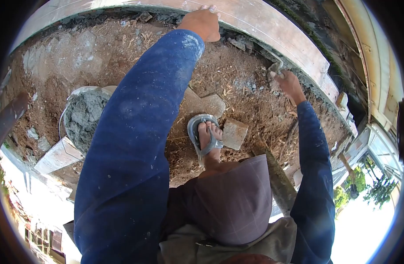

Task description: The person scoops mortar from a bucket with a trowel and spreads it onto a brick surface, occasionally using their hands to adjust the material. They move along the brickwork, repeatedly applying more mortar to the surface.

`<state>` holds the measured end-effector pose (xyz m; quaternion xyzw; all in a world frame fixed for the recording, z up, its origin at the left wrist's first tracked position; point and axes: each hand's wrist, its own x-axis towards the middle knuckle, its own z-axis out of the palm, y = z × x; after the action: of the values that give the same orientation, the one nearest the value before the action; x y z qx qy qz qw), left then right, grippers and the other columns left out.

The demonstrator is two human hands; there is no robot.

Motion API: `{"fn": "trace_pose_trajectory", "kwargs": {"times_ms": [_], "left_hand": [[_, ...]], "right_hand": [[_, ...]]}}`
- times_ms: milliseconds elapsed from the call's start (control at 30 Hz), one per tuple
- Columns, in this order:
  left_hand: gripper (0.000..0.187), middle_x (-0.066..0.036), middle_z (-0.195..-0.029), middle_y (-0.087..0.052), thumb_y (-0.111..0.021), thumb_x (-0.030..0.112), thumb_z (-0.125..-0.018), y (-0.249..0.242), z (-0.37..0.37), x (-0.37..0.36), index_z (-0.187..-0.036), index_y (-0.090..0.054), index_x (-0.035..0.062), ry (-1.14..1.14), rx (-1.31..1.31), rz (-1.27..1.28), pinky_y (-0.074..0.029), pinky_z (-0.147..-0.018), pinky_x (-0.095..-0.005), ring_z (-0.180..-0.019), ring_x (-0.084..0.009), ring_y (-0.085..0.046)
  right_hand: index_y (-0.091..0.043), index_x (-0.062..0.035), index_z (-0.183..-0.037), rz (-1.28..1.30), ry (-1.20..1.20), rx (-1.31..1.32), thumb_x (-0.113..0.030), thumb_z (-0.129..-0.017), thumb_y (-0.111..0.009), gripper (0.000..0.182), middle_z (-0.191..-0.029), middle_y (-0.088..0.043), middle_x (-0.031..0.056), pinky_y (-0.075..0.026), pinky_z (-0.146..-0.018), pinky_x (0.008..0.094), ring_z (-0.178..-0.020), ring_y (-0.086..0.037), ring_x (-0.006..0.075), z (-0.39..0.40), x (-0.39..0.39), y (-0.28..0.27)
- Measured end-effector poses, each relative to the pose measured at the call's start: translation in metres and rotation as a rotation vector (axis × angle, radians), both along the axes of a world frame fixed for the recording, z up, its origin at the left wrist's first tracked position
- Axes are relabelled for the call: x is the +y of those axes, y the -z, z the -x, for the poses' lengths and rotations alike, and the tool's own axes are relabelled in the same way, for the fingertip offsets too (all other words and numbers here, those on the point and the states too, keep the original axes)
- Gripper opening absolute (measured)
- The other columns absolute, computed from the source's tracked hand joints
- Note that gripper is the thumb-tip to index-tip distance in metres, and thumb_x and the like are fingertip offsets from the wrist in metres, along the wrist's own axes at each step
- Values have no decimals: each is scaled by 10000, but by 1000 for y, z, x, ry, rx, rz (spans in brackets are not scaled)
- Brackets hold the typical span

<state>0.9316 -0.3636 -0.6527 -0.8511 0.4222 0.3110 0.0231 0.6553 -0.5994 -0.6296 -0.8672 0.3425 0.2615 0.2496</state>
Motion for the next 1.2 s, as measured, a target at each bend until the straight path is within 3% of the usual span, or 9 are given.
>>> {"fn": "trace_pose_trajectory", "kwargs": {"times_ms": [33,133,567,667,733,767,933,1167,1200], "left_hand": [[714,-76,-1608,-138,-474,154,-848,0,0,1,-1527,-256,130,-4,-8,9,-271,-1178,-374,-1461,-254,-214],[718,-75,-1609,-131,-477,161,-850,2,1,0,-1530,-249,139,-9,-8,-4,-276,-1177,-377,-1462,-249,-214],[712,-57,-1609,-139,-496,186,-863,4,1,3,-1531,-250,159,-21,-11,14,-293,-1170,-380,-1462,-243,-214],[712,-56,-1608,-142,-501,187,-860,3,1,1,-1529,-258,155,-36,10,23,-295,-1168,-378,-1462,-247,-213],[710,-62,-1607,-146,-500,188,-860,3,0,1,-1527,-262,152,-38,8,19,-293,-1168,-378,-1462,-252,-212],[710,-62,-1607,-146,-500,188,-860,4,0,1,-1527,-262,152,-40,11,23,-293,-1168,-378,-1462,-252,-212],[700,-81,-1604,-150,-482,190,-863,5,1,-1,-1526,-263,142,-30,1,22,-279,-1173,-374,-1462,-259,-214],[709,-77,-1606,-141,-475,191,-860,10,1,1,-1530,-250,142,-7,-33,16,-276,-1175,-376,-1464,-262,-205],[667,-43,-1594,-192,-507,243,-869,13,2,1,-1505,-318,181,-31,-67,42,-284,-1170,-373,-1457,-244,-228]], "right_hand": [[-593,-12,-780,-114,143,77,-467,-900,-660,475,-559,-522,46,-432,-474,327,-475,-513,130,-11,8,-7],[-579,-27,-764,-199,276,43,-471,-908,-651,472,-538,-493,7,-395,-425,307,-431,-483,108,-15,27,-17],[-595,1,-795,-12,288,-44,-509,-884,-659,521,-583,-551,50,-418,-497,324,-501,-504,130,39,27,-24],[-624,9,-871,10,317,-27,-511,-883,-656,521,-601,-566,61,-435,-526,330,-522,-516,144,54,26,-32],[-637,12,-958,140,186,-45,-506,-884,-653,523,-619,-568,71,-450,-558,336,-558,-547,154,61,31,-41],[-633,9,-1030,157,183,-11,-501,-888,-647,529,-675,-613,116,-474,-614,366,-627,-605,202,62,37,-47],[-613,2,-1063,202,83,40,-481,-895,-637,511,-803,-669,208,-490,-677,408,-723,-651,283,69,43,-41],[-634,5,-939,134,241,19,-377,-896,-659,385,-582,-538,24,-383,-466,299,-464,-491,103,54,-2,-27],[-634,5,-939,129,242,21,-377,-896,-659,385,-582,-538,24,-383,-466,299,-464,-491,103,58,-5,-27]]}}
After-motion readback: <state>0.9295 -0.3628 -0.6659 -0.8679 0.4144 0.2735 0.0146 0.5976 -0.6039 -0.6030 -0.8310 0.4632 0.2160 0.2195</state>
